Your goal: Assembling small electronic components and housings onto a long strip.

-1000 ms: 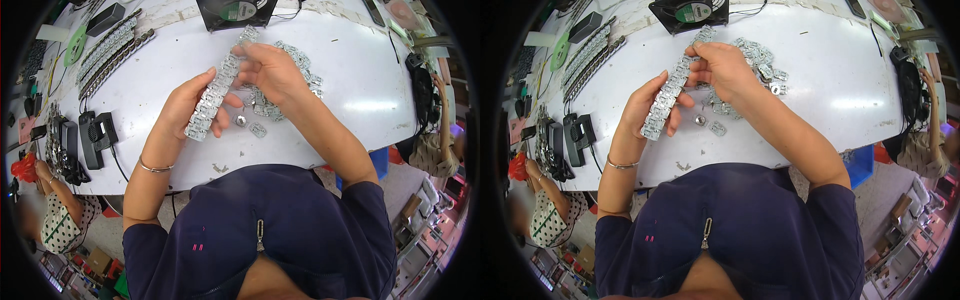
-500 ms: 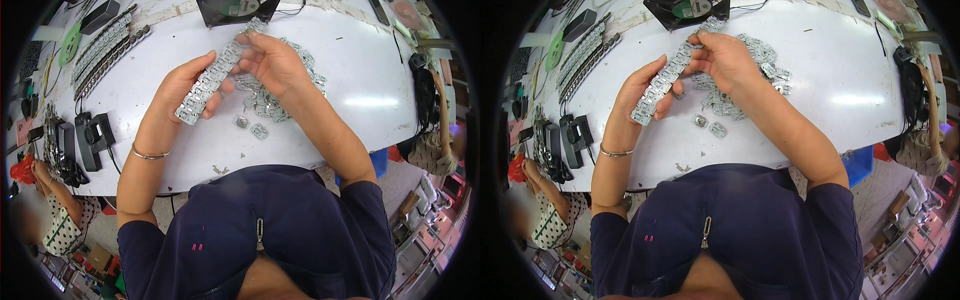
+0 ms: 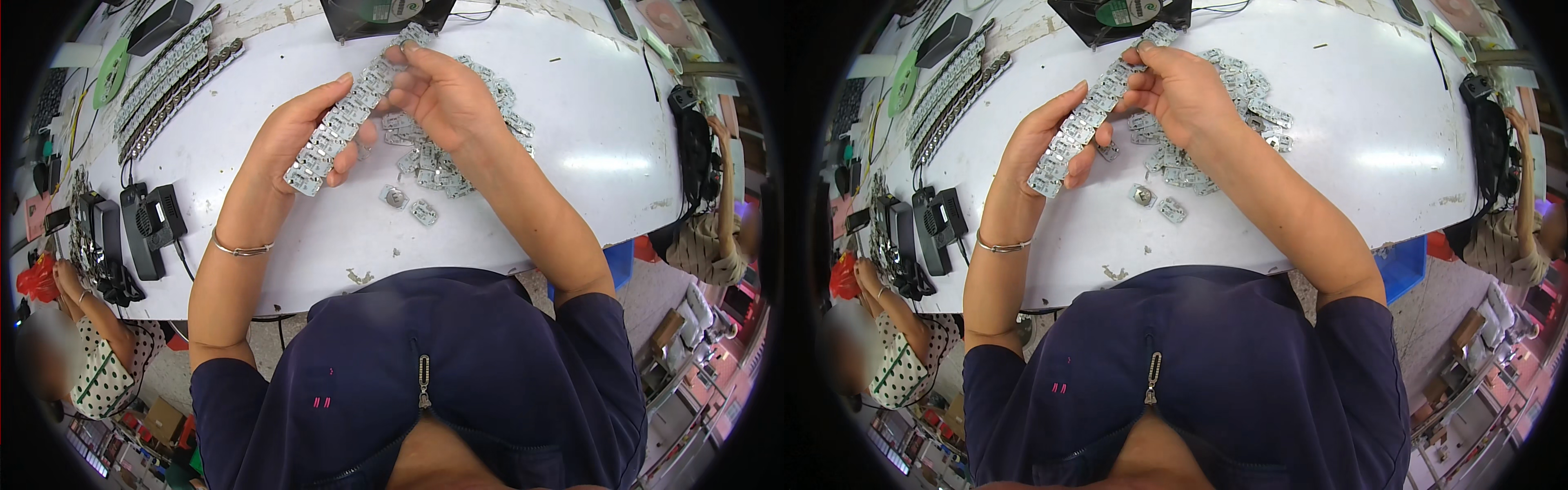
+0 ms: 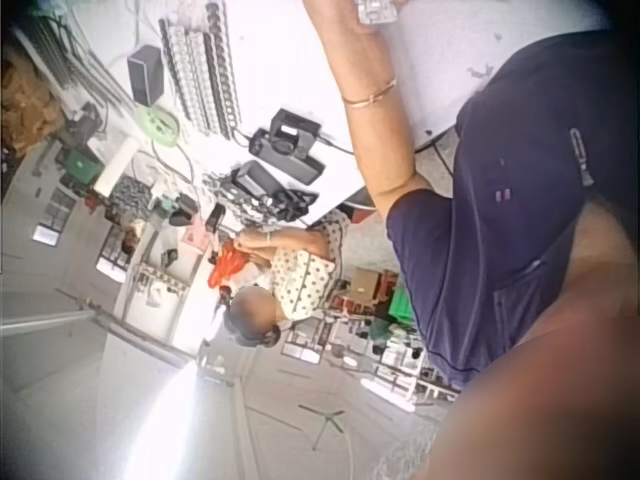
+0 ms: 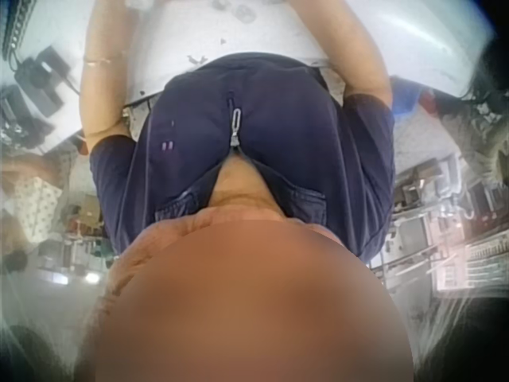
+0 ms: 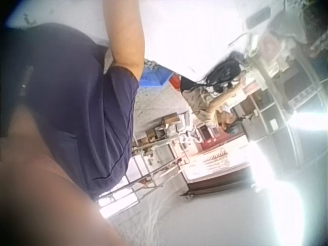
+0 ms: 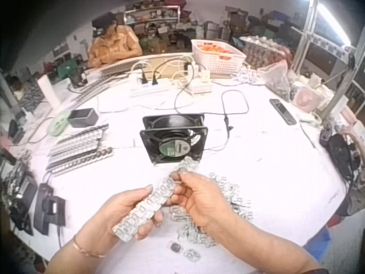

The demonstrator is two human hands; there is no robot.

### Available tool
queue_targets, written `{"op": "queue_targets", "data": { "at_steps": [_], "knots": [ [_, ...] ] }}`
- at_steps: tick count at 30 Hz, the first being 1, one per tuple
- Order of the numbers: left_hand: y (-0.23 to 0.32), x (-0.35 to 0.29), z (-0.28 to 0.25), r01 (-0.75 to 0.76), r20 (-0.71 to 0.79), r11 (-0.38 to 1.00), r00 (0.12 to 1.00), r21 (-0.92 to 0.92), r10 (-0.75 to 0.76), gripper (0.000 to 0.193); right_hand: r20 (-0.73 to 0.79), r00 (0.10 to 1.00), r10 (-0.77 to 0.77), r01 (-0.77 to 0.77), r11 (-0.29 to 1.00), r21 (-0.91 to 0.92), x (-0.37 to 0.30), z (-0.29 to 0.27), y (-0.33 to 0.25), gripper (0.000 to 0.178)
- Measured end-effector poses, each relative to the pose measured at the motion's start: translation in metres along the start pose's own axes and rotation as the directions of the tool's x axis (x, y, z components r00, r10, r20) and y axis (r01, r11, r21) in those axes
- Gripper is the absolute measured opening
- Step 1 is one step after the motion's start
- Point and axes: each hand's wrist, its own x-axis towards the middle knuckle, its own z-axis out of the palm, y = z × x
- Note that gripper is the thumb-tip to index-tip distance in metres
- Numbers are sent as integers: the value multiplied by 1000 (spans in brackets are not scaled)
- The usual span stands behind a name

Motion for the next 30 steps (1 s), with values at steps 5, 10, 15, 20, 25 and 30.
{"op": "queue_targets", "data": {
  "at_steps": [5, 10, 15, 20, 25, 30],
  "knots": [
    [-3, -8, 7, -39, -62, 991, 997, 127, 47, 43, 87, 996, 18, -19, 1000, 14, 3, -5, 3, 28],
    [-5, -20, 16, -74, -88, 964, 991, 256, 99, 44, 104, 994, -35, 36, 999, -5, -14, 0, 5, 29],
    [-8, -26, 21, -56, -65, 948, 995, 314, 81, 44, 98, 995, -32, 32, 999, 1, -26, -2, 3, 29],
    [-5, -16, 14, -42, -69, 969, 996, 243, 61, 41, 69, 998, 8, -9, 1000, 8, -12, -3, 3, 28],
    [-4, -6, 11, -29, -65, 995, 997, 97, 36, 39, -4, 999, 49, -49, 999, 0, -6, -1, -2, 27],
    [-4, -7, 9, -26, -75, 993, 997, 114, 35, 39, 2, 999, 40, -40, 999, -21, -3, -2, -2, 27]
  ]
}}
